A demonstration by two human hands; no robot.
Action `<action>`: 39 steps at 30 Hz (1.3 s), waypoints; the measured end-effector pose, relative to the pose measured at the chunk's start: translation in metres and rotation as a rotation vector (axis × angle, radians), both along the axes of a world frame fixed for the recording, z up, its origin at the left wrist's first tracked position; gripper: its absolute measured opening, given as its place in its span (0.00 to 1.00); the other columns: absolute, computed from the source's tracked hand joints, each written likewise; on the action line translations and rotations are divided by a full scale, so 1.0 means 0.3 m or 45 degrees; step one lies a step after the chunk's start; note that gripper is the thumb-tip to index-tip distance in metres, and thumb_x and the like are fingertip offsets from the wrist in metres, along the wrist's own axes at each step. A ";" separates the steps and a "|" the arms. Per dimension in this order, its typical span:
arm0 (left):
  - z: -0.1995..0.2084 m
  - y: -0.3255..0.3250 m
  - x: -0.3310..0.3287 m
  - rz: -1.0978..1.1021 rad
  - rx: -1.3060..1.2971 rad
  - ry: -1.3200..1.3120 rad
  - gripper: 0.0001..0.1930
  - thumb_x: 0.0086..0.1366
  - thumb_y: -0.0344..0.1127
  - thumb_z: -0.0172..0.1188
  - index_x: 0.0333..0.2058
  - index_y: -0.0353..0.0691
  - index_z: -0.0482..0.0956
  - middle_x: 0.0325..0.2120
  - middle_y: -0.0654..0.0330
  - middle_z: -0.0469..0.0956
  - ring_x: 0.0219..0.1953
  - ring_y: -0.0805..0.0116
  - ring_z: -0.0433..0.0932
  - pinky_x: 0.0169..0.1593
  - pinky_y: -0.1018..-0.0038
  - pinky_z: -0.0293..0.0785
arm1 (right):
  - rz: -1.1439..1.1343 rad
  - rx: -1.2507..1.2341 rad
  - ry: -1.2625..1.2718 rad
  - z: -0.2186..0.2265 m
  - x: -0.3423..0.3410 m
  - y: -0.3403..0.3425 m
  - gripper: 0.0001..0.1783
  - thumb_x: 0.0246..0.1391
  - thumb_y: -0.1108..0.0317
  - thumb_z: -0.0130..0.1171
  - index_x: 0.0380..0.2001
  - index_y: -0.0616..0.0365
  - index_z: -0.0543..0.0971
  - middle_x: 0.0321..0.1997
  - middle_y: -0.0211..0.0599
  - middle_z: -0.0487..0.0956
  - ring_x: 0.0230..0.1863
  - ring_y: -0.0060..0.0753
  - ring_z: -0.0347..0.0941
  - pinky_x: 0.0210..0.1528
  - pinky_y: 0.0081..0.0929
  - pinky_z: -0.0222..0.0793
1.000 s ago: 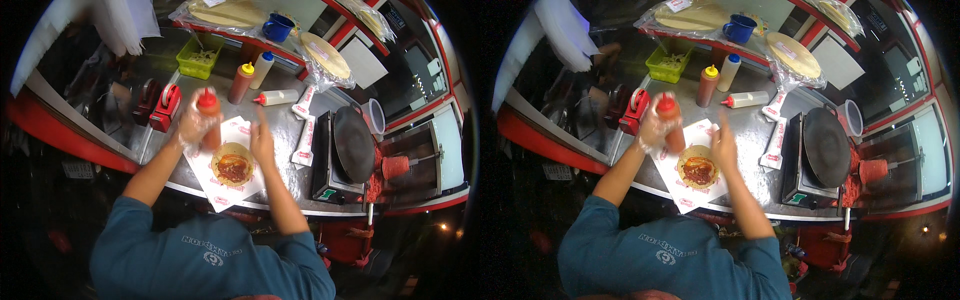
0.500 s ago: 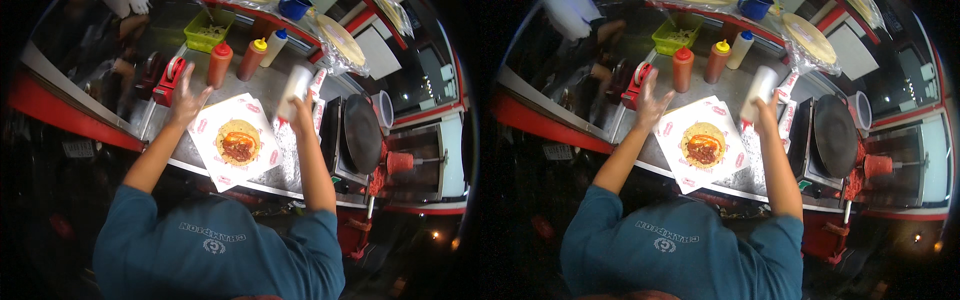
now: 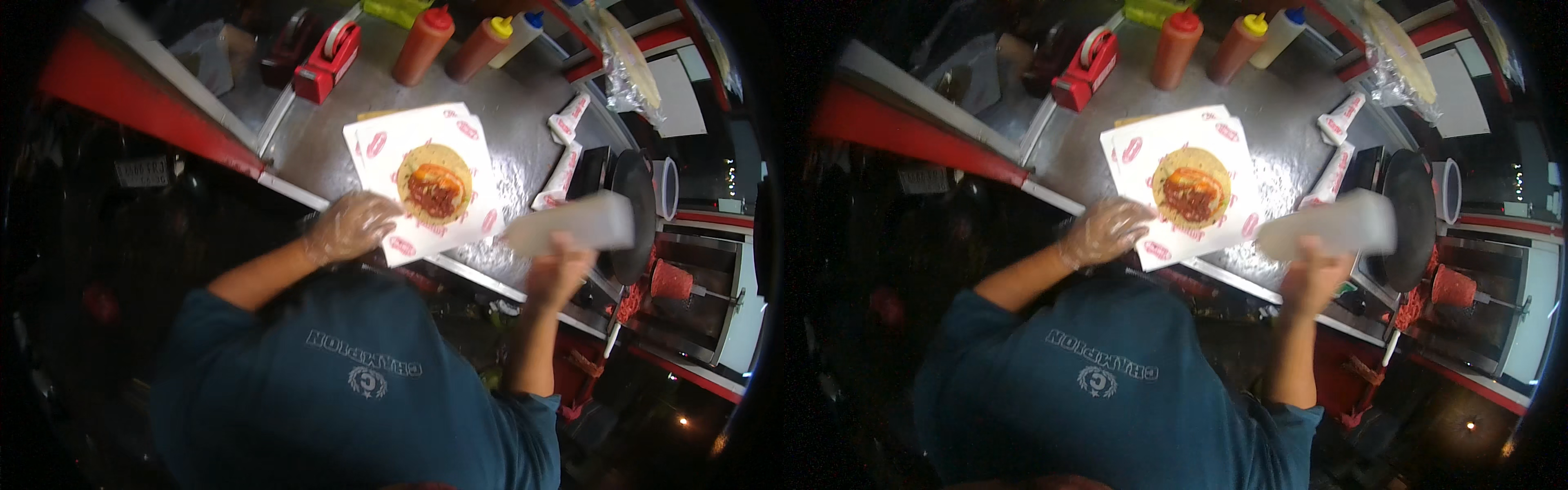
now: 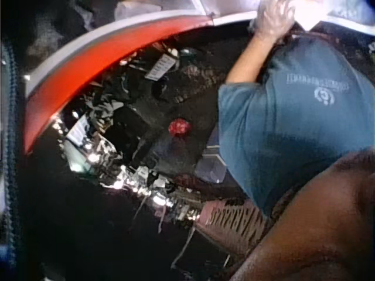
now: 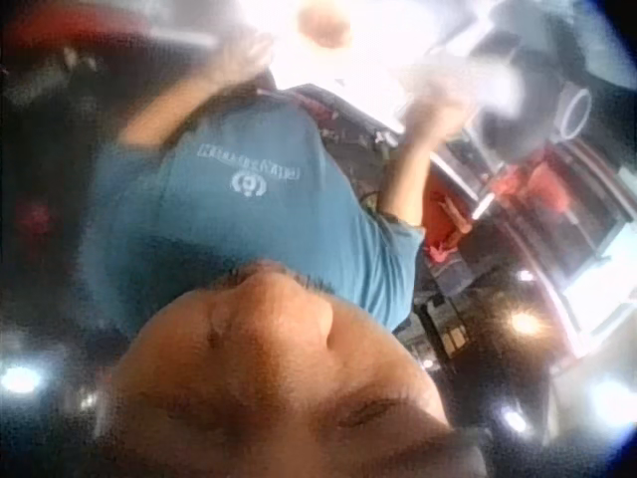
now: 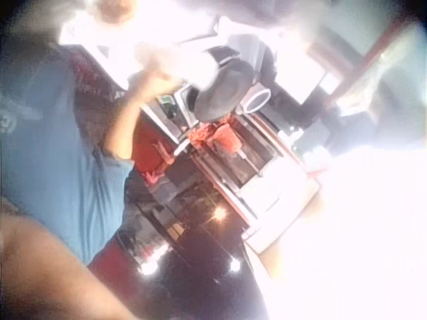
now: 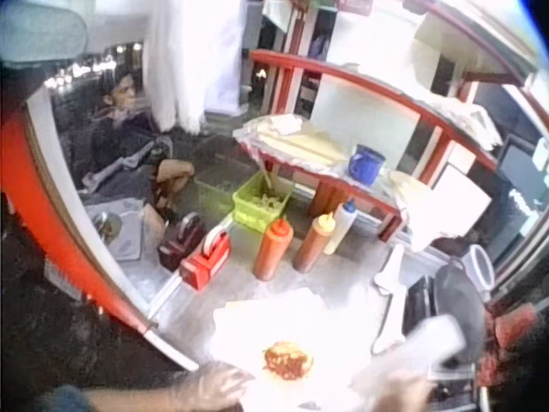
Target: The person cooks a tortilla on a griddle, then assembles tacos by adding shredded lettuce, cooked meat, and sauces. The tacos are wrapped in paper and handed to a customer.
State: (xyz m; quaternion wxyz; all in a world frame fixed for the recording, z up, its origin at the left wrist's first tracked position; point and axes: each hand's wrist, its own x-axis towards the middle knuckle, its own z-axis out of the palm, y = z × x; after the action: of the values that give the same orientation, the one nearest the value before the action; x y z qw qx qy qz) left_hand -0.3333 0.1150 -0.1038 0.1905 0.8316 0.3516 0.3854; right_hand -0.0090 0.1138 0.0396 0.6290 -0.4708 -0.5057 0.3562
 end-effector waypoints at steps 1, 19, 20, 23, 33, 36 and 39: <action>-0.018 0.013 0.010 -0.006 -0.076 -0.006 0.16 0.64 0.35 0.68 0.50 0.40 0.82 0.46 0.55 0.83 0.48 0.53 0.81 0.52 0.60 0.77 | 0.035 0.170 0.031 0.109 -0.002 0.036 0.28 0.63 0.64 0.61 0.61 0.68 0.71 0.54 0.47 0.78 0.59 0.42 0.75 0.69 0.48 0.68; 0.053 -0.036 -0.160 -0.656 -0.328 -0.012 0.14 0.68 0.43 0.66 0.47 0.42 0.86 0.45 0.57 0.85 0.48 0.56 0.83 0.54 0.60 0.76 | 0.019 -0.100 0.005 -0.061 -0.125 0.104 0.25 0.54 0.85 0.67 0.55 0.70 0.73 0.48 0.46 0.82 0.52 0.48 0.83 0.59 0.45 0.79; 0.050 -0.049 -0.199 -0.596 -0.358 -0.048 0.14 0.67 0.43 0.67 0.46 0.42 0.86 0.44 0.57 0.86 0.48 0.56 0.83 0.53 0.60 0.76 | -0.009 -0.105 -0.019 -0.061 -0.124 0.107 0.25 0.54 0.84 0.68 0.55 0.69 0.73 0.49 0.46 0.82 0.51 0.48 0.83 0.59 0.46 0.79; 0.052 -0.089 -0.303 -0.378 -0.488 -0.089 0.14 0.67 0.40 0.68 0.48 0.41 0.85 0.46 0.57 0.86 0.49 0.55 0.84 0.54 0.62 0.77 | -0.136 -0.181 0.140 0.012 -0.085 0.184 0.27 0.53 0.84 0.69 0.55 0.68 0.73 0.48 0.44 0.81 0.49 0.44 0.83 0.60 0.46 0.78; -0.633 -0.290 -0.550 0.269 -1.374 0.930 0.31 0.72 0.53 0.60 0.64 0.38 0.74 0.59 0.47 0.79 0.61 0.48 0.78 0.65 0.58 0.73 | 0.071 -0.074 -0.085 -0.026 -0.200 0.149 0.23 0.54 0.82 0.70 0.51 0.70 0.74 0.47 0.46 0.82 0.48 0.43 0.83 0.54 0.40 0.81; -0.991 -0.466 -0.683 0.328 -1.521 0.922 0.31 0.73 0.55 0.55 0.65 0.39 0.73 0.62 0.45 0.75 0.64 0.46 0.74 0.67 0.56 0.70 | 0.003 -0.126 0.101 0.045 -0.185 0.225 0.27 0.50 0.82 0.74 0.53 0.67 0.74 0.48 0.42 0.81 0.48 0.36 0.82 0.54 0.36 0.78; -1.169 -0.630 -0.779 0.381 -1.716 0.669 0.29 0.75 0.55 0.52 0.64 0.40 0.74 0.62 0.46 0.75 0.65 0.46 0.74 0.67 0.56 0.70 | 0.029 -0.064 -0.074 -0.049 -0.223 0.187 0.20 0.53 0.82 0.71 0.48 0.68 0.77 0.45 0.42 0.83 0.42 0.34 0.82 0.50 0.33 0.79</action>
State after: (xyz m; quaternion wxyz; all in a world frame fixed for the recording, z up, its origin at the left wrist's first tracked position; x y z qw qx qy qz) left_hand -0.5669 -0.0739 -0.4547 0.5148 0.5423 0.6557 -0.1041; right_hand -0.0758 0.1698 0.0249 0.5981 -0.4907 -0.5200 0.3621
